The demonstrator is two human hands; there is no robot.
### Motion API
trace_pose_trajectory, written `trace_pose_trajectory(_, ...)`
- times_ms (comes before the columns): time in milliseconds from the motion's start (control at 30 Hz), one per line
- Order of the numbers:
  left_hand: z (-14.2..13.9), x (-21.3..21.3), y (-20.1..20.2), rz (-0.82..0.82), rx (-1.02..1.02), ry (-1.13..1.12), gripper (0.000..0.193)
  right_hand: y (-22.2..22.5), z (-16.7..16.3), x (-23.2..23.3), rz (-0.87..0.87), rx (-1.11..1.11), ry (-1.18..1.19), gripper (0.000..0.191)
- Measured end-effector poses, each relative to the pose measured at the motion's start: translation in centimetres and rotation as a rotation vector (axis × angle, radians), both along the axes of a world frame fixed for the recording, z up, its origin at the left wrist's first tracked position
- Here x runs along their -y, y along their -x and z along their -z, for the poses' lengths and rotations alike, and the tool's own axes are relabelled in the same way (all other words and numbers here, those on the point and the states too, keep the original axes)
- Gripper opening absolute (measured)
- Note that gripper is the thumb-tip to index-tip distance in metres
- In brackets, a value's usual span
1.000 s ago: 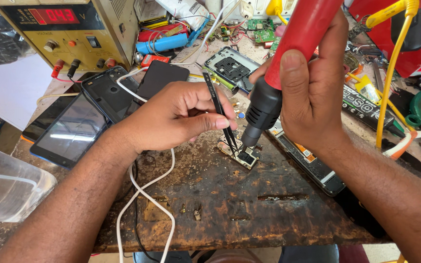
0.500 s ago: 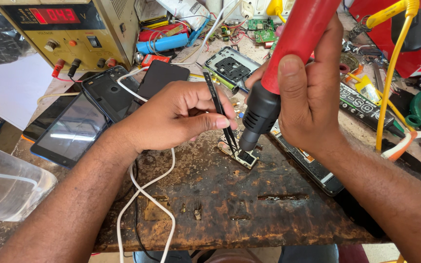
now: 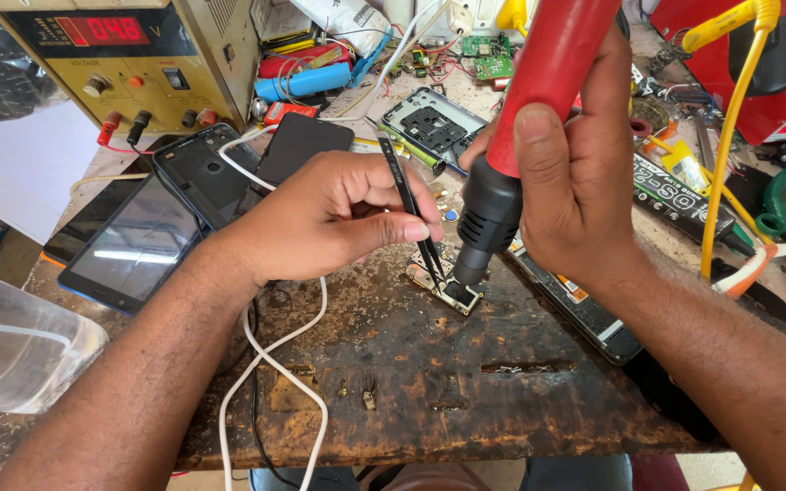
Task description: The person disassembles a smartphone, removes the motherboard, and uses a hot air gun and tweezers to rework solder joints on the board. The person then reassembles the phone and tests it by connecting a charger.
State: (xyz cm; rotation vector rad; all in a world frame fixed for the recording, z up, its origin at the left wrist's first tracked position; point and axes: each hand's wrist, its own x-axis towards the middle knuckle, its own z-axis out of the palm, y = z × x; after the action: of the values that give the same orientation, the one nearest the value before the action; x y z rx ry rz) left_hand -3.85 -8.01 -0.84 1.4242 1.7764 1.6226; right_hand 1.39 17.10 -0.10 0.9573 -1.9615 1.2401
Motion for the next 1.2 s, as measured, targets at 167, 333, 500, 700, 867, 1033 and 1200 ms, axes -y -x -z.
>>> trace_pose_trajectory(167,-0.09,-0.01,-0.09,0.000,0.004,-0.002,0.011,0.11,-0.01,-0.12,-0.002,-0.003,-0.009,0.056)
trace_pose_trajectory(333,-0.05,-0.03,-0.16,-0.014,0.007,0.018,0.010,0.13,0.01,-0.18,-0.033,0.004,0.017,0.053)
trace_pose_trajectory(500,-0.16,0.01,-0.12,-0.009,-0.016,0.017,0.011,0.19,-0.05,-0.29,0.003,0.005,0.006,0.050)
trace_pose_trajectory(700,-0.11,-0.07,-0.23,-0.017,0.020,0.031,0.011,0.46,0.19,-0.36,0.006,-0.005,0.012,0.052)
trace_pose_trajectory(867,-0.09,-0.06,-0.16,-0.025,-0.003,0.039,0.012,0.67,0.28,-0.60,0.028,-0.019,-0.001,0.052)
trace_pose_trajectory(1033,-0.07,-0.03,-0.10,-0.022,-0.005,0.034,0.012,0.57,0.29,-0.67,0.042,-0.014,-0.005,0.053)
trace_pose_trajectory(1200,0.01,-0.03,-0.06,-0.019,-0.012,0.022,0.012,0.49,0.08,-0.62,0.033,-0.020,0.000,0.053)
